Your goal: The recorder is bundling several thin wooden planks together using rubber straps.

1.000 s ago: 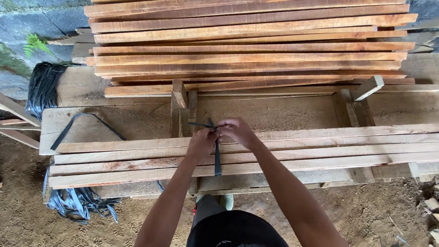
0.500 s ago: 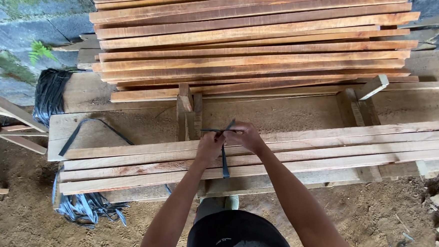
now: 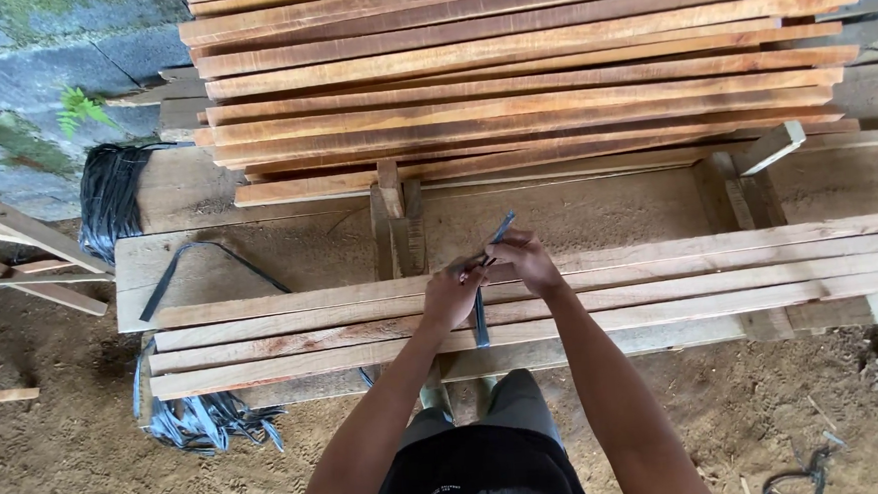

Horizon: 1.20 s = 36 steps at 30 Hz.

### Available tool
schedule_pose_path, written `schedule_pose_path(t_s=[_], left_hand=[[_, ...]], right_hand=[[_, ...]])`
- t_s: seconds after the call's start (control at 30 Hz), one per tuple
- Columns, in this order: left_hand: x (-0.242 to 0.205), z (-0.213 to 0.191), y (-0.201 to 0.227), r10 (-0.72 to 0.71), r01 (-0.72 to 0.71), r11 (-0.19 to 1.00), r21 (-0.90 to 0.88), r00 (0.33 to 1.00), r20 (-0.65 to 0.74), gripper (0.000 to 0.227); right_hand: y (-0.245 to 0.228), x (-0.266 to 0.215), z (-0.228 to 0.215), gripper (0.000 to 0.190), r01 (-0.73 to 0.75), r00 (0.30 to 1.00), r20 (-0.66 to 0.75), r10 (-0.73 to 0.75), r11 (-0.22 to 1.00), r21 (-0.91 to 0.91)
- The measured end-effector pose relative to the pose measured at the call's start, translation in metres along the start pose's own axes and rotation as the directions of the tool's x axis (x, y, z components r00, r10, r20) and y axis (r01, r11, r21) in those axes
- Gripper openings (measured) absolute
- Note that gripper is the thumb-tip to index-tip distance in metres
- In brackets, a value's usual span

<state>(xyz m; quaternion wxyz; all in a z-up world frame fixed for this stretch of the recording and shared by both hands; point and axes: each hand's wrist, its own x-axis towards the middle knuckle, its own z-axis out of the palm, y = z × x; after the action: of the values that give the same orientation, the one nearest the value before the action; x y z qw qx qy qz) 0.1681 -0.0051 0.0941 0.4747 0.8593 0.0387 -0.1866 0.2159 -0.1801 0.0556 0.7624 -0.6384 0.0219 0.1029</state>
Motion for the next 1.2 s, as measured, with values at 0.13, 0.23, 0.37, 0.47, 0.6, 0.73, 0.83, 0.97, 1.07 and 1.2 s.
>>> schedule_pose_path(t_s=[0.13,0.23,0.37,0.47,0.6,0.73,0.83,0.97,1.07,1.2], left_hand=[[0.006,0.006,-0.021,0.046,-0.046,0.995,-0.094,0.999,0.006,0.023],[0.018,0.015,-0.036,0.010,-0.005,0.993,-0.119,0.999,0.041,0.022],[0.024,0.018,-0.053,0.013,0.013,0.935,-0.353,0.997,0.073,0.021],[0.018,0.007,-0.042,0.033,0.026,0.895,-0.446,0.992,0.124,0.024],[0.017,0.008,-0.036,0.100,-0.026,0.904,-0.426,0.983,0.153,0.044],[0.010,0.006,-0.037,0.119,-0.028,0.879,-0.476,0.980,0.162,0.049],[0.005,0.006,-0.037,0.139,-0.060,0.896,-0.441,0.979,0.149,0.038],[0.021,0.012,-0.047,0.078,-0.031,0.921,-0.388,0.991,0.108,0.027],[0.025,0.017,-0.052,0.054,-0.018,0.923,-0.384,0.995,0.083,0.029],[0.016,0.007,-0.036,0.025,-0.009,0.942,-0.335,0.999,0.043,0.030]], right_hand=[[-0.008,-0.004,0.004,0.005,-0.009,1.000,0.008,0.009,1.000,0.000],[-0.013,-0.006,0.005,0.008,0.011,1.000,0.005,-0.011,0.999,-0.031],[-0.003,-0.004,0.000,0.005,-0.031,0.999,0.043,0.032,0.999,-0.019],[-0.007,-0.004,-0.002,0.006,-0.036,0.998,0.059,0.037,0.999,-0.018],[0.013,0.005,-0.012,0.007,-0.024,0.996,0.081,0.027,0.999,-0.036],[0.013,0.003,-0.013,0.005,-0.058,0.994,0.087,0.060,0.998,-0.031],[-0.003,-0.007,-0.006,0.005,-0.036,0.992,0.122,0.040,0.999,-0.034],[-0.037,-0.019,0.006,0.013,0.053,0.989,0.140,-0.042,0.996,-0.077],[-0.040,-0.021,0.006,0.014,0.083,0.986,0.150,-0.071,0.993,-0.079],[-0.062,-0.025,0.012,0.026,0.114,0.975,0.199,-0.094,0.990,-0.088]])
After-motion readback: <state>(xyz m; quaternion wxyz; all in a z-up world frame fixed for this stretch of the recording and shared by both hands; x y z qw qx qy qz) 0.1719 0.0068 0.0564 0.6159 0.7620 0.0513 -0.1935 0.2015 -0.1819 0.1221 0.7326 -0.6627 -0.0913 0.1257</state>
